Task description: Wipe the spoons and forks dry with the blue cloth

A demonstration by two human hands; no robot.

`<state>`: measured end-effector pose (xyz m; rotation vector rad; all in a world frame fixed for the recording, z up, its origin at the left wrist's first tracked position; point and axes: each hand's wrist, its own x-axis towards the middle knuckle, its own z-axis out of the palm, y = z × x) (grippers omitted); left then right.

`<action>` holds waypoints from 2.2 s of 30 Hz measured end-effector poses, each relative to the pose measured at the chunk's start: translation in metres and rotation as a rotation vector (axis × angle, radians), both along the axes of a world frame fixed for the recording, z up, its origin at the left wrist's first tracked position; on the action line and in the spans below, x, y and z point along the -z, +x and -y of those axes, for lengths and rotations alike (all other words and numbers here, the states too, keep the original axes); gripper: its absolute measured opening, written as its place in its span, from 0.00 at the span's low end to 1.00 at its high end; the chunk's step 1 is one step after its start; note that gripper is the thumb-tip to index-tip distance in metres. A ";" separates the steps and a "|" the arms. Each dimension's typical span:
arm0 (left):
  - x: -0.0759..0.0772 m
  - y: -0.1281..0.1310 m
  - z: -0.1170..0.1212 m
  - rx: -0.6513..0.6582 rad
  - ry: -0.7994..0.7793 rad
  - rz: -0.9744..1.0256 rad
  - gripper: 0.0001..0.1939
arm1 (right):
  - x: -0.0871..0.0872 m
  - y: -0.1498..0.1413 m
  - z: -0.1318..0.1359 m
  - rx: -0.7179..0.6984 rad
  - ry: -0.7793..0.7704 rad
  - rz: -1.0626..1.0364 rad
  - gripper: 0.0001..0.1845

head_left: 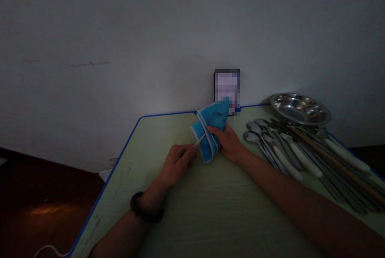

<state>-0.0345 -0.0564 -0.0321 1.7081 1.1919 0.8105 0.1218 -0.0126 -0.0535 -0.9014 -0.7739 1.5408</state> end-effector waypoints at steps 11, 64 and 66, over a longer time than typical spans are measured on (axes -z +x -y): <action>-0.002 0.000 0.001 0.018 0.031 -0.064 0.21 | -0.003 -0.001 -0.001 0.042 -0.072 -0.097 0.09; 0.001 -0.001 0.002 0.088 0.046 -0.135 0.21 | 0.007 0.001 -0.004 0.067 0.059 0.052 0.14; 0.000 0.000 0.002 0.101 0.058 -0.156 0.21 | 0.008 0.001 -0.004 0.064 0.070 0.076 0.13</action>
